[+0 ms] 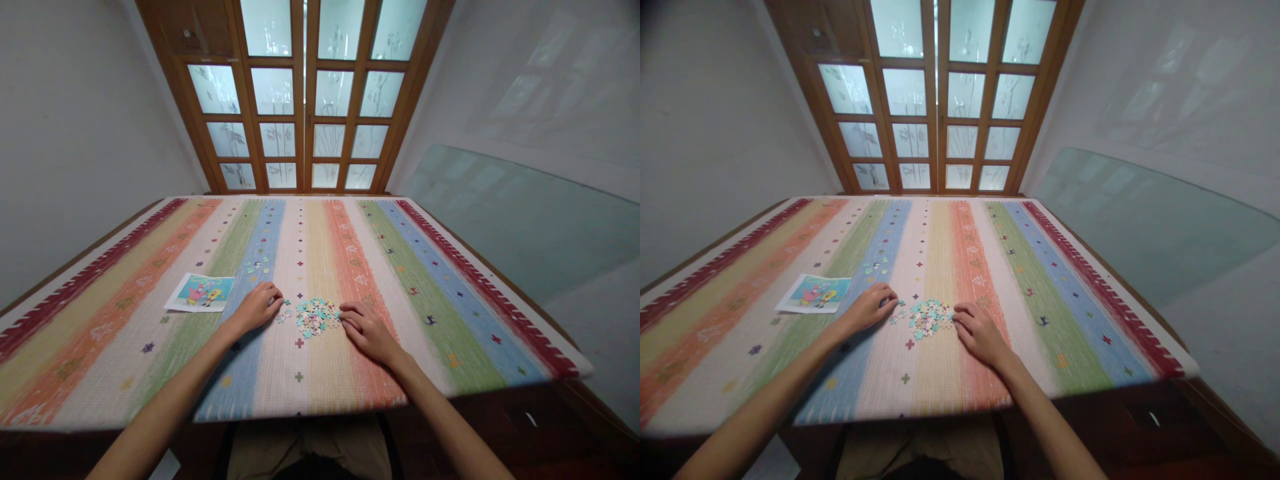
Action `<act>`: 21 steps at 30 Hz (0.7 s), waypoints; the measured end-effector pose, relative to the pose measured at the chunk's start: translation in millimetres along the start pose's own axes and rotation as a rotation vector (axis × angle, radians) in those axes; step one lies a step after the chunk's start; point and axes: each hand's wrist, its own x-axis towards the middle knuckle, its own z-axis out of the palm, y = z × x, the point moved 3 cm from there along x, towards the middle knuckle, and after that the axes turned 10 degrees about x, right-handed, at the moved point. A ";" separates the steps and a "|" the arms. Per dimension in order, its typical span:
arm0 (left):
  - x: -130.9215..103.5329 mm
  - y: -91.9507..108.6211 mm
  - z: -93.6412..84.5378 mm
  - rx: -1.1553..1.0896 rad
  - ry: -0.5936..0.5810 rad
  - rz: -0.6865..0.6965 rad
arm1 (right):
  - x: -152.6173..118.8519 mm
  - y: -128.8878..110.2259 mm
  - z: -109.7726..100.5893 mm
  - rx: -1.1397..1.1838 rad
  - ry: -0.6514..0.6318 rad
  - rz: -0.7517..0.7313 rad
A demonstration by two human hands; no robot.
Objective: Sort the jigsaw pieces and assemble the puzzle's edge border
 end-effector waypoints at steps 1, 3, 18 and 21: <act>-0.2 1.0 1.0 0.004 0.002 -0.004 | -0.3 0.1 0.0 -0.001 0.001 0.001; -1.5 5.4 2.0 0.012 0.012 -0.009 | -0.9 0.4 0.2 0.002 0.000 0.005; -45.3 68.5 10.6 -0.057 0.042 0.157 | 11.5 -7.2 -4.3 0.035 -0.011 0.069; -51.4 65.9 10.3 -0.035 0.056 0.145 | 14.6 -22.2 2.6 0.031 -0.028 0.027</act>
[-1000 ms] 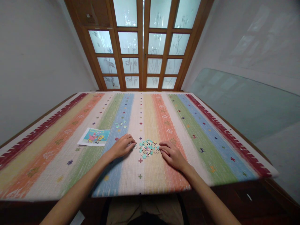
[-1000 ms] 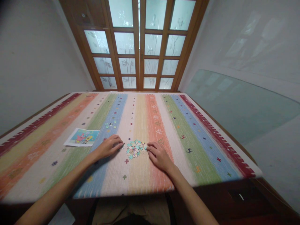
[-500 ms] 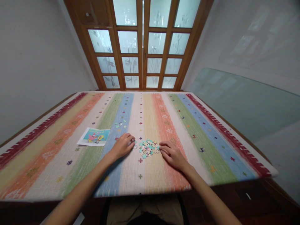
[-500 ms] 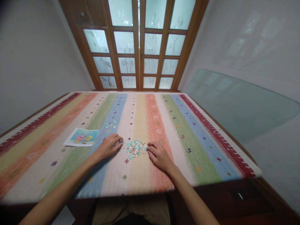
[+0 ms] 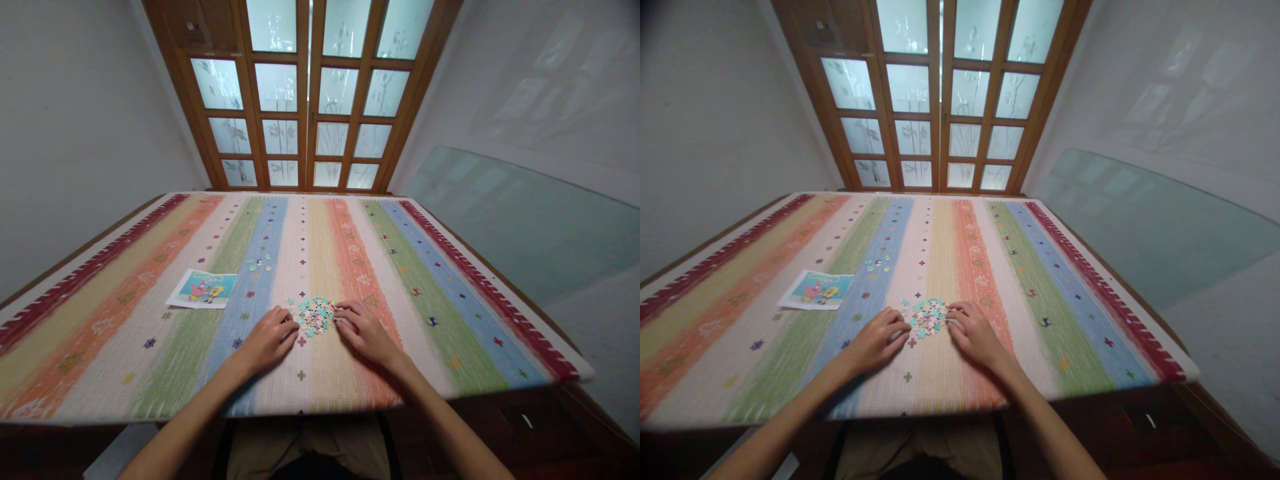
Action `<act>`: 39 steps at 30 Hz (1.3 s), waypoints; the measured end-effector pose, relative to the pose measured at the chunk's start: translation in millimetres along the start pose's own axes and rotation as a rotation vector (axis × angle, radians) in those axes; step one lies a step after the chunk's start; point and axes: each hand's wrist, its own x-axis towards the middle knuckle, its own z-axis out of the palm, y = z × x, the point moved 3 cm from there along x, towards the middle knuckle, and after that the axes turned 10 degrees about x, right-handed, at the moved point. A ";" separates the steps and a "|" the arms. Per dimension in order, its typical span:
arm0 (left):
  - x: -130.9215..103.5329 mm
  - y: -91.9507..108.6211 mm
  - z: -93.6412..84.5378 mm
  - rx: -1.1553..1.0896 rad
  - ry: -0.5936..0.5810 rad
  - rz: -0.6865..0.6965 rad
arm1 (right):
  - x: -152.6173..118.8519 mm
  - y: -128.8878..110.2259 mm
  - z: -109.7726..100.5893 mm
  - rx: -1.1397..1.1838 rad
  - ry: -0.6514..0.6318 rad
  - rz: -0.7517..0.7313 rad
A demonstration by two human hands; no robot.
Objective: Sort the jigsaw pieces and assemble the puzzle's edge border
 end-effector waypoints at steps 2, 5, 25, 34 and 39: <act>-3.1 -1.4 -2.1 -0.003 0.009 -0.015 | 1.2 -12.9 7.6 -0.002 -0.013 -0.044; -4.4 -2.5 -5.8 -0.015 0.021 -0.052 | 2.8 -30.7 19.7 -0.012 -0.037 -0.076; -3.6 -3.9 -17.4 -0.039 -0.042 0.025 | -5.2 -39.6 29.9 0.021 -0.129 -0.057; -6.8 -14.0 -14.2 -0.081 -0.097 0.005 | -6.2 -34.2 31.7 0.053 -0.155 -0.039; -7.0 -14.8 -13.8 -0.085 -0.105 0.021 | -6.1 -33.8 27.7 0.080 -0.183 -0.069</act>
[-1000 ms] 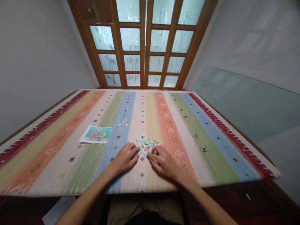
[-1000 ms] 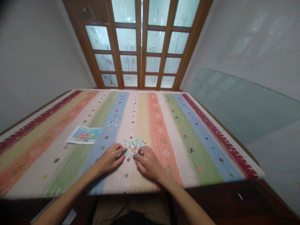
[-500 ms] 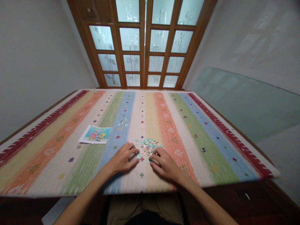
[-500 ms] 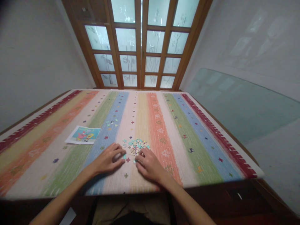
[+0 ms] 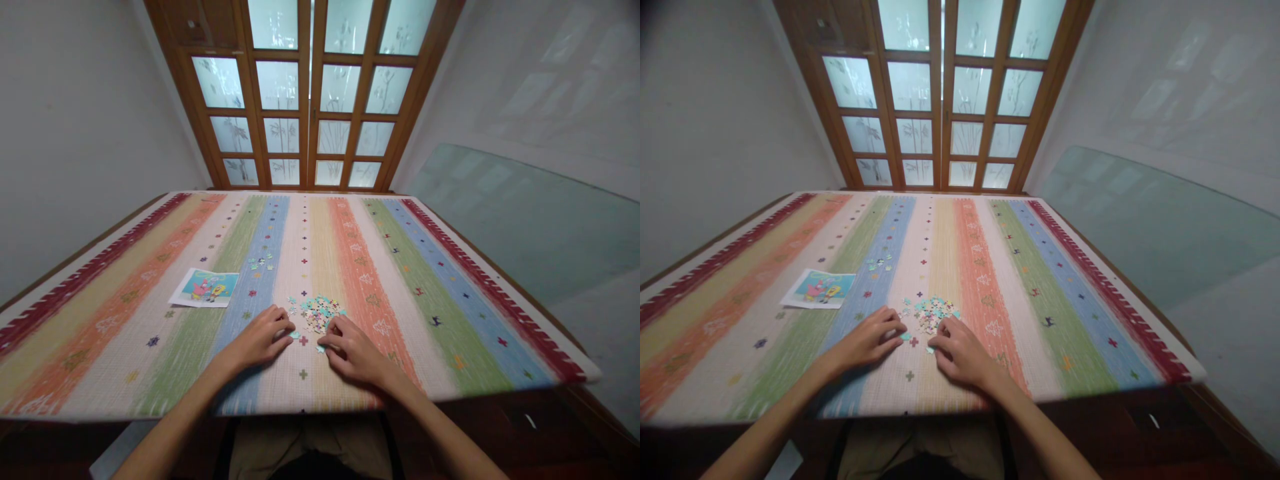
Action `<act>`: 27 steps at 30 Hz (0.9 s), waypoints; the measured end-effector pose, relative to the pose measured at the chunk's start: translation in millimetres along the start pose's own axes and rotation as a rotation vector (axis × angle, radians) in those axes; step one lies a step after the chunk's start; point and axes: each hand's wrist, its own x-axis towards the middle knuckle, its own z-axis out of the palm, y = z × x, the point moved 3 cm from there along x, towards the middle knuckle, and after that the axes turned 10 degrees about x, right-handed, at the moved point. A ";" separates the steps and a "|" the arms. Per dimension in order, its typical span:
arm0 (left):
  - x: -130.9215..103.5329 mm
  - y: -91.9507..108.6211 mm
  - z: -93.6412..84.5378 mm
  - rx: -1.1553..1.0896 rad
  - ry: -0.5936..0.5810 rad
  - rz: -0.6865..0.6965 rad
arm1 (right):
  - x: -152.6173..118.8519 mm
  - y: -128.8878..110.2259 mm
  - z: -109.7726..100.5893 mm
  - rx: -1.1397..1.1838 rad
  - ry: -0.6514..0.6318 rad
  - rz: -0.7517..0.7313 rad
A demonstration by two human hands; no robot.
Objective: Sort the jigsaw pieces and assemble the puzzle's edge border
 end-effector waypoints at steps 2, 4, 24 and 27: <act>0.1 -0.3 1.0 -0.004 -0.008 0.000 | -0.9 0.6 -2.1 0.004 -0.008 0.010; -0.1 -0.8 1.1 -0.005 -0.010 0.000 | -2.9 1.7 -4.5 0.014 -0.014 0.031; 48.6 -163.3 -91.3 0.317 0.157 -0.327 | -18.8 5.6 -5.6 0.001 0.075 -0.011; 54.4 -186.9 -89.9 0.343 0.081 -0.399 | -18.8 5.6 -5.2 0.014 0.078 -0.018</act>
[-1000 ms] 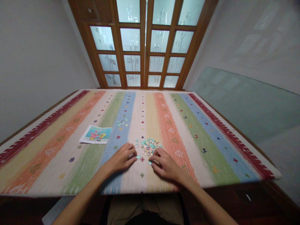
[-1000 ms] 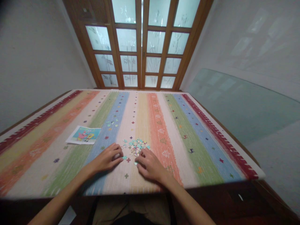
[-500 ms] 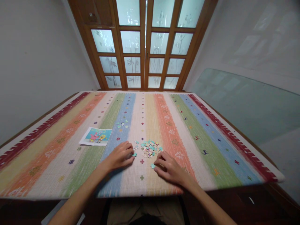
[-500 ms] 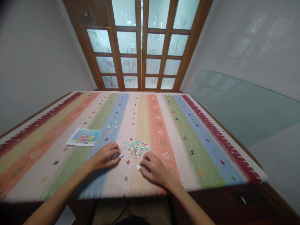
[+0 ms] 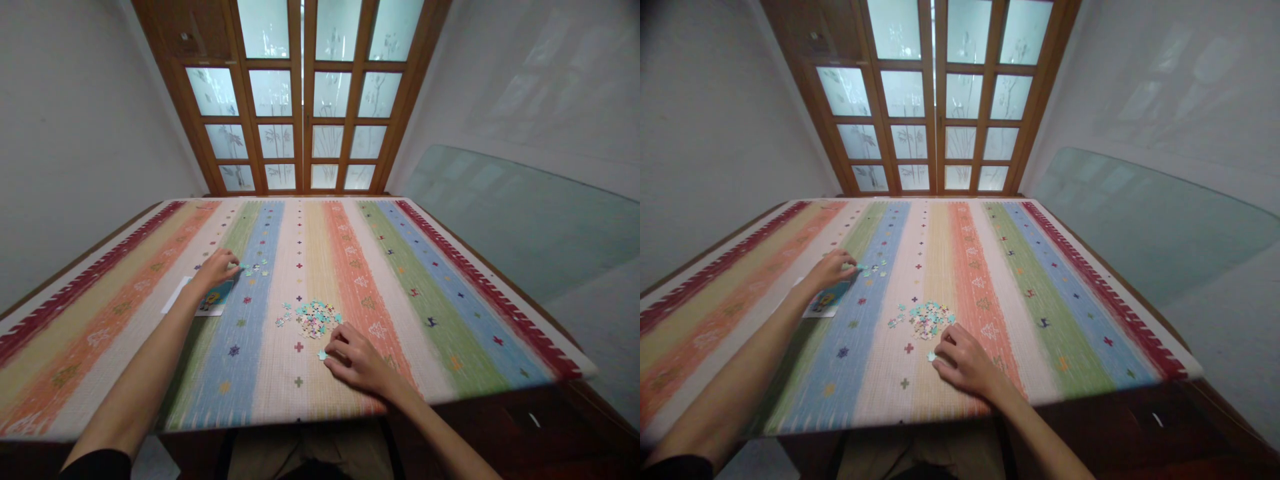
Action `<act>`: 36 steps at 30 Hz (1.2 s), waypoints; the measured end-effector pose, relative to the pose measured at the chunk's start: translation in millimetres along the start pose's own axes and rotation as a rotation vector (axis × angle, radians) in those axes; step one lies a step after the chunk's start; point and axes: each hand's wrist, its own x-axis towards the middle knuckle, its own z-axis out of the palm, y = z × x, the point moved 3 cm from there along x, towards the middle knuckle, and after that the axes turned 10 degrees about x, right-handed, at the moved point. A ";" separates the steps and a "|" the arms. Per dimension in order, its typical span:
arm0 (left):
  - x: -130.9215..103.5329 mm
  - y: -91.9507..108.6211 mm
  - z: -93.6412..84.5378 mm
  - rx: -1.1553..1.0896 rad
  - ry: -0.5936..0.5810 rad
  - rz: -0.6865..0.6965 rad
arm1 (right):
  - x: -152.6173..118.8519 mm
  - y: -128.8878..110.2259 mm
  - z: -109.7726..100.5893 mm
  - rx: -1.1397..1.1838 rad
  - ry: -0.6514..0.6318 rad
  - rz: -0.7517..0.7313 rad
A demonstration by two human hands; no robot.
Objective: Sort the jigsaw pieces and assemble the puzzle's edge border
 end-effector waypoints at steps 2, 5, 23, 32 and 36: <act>4.1 -6.0 5.0 0.010 -0.026 -0.010 | 0.1 0.1 0.4 0.010 0.007 0.002; 6.0 -11.0 8.7 0.014 -0.044 -0.022 | 0.0 0.4 1.1 0.010 0.014 0.008; -16.0 1.8 -11.8 0.006 0.102 -0.081 | 0.7 0.0 0.4 0.021 0.007 -0.023; -85.4 164.5 -3.9 -0.396 0.021 0.518 | 0.2 -2.5 -5.6 0.030 0.136 -0.038; -110.1 211.3 8.8 -0.473 0.002 0.631 | -2.0 -1.6 -7.4 0.035 0.158 -0.039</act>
